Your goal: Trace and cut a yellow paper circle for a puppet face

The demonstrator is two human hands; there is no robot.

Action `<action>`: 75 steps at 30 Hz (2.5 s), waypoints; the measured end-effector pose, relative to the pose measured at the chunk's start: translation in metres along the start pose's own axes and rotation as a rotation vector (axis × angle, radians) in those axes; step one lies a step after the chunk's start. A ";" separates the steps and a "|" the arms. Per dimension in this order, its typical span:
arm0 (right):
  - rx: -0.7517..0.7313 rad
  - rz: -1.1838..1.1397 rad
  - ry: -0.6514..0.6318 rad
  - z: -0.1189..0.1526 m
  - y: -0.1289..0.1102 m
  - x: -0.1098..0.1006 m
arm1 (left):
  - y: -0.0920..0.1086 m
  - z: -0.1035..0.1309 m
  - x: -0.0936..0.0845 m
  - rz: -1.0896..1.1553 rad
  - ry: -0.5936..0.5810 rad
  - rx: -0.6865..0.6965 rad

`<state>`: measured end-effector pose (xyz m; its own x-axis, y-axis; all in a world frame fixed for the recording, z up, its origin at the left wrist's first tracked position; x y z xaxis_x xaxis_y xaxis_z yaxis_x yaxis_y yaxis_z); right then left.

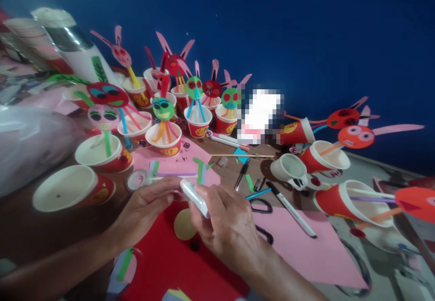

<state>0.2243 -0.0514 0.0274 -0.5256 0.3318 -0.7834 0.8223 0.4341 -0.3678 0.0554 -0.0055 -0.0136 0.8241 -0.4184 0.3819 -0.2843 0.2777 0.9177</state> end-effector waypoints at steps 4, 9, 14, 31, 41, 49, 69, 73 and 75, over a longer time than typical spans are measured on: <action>-0.013 0.006 -0.009 -0.001 0.001 0.001 | -0.004 0.000 -0.002 0.079 0.000 -0.051; -0.037 0.016 -0.006 -0.001 0.001 0.004 | -0.006 -0.001 -0.003 0.151 0.016 -0.090; -0.052 0.026 0.010 0.000 0.001 0.004 | -0.006 -0.001 -0.001 0.176 0.025 -0.099; 0.018 0.029 0.017 -0.002 0.003 -0.001 | -0.004 -0.002 -0.002 0.105 0.029 -0.106; -0.005 0.009 0.003 -0.001 0.002 0.003 | -0.003 -0.002 -0.002 0.126 0.025 -0.104; -0.023 0.010 0.021 -0.001 0.001 0.003 | -0.007 -0.002 -0.002 0.149 0.022 -0.128; 0.049 0.119 0.076 -0.005 0.010 -0.010 | -0.002 -0.001 0.003 0.139 0.032 -0.234; 0.051 0.078 0.061 -0.005 0.009 -0.010 | 0.000 -0.005 0.006 0.240 -0.002 -0.270; 0.043 0.054 0.058 -0.004 0.009 -0.009 | 0.000 -0.007 0.005 0.301 0.019 -0.279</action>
<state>0.2352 -0.0474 0.0330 -0.4911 0.4025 -0.7726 0.8577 0.3782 -0.3482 0.0628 -0.0016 -0.0122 0.7336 -0.2675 0.6247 -0.3728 0.6102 0.6990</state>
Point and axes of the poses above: each hand's wrist, its own z-axis away from the middle knuckle, its own x-axis out of the palm, y = z × x, the point moved 2 cm from there along -z, towards the middle knuckle, and after that the axes turned 3 degrees about z, right-handed, at the moved point
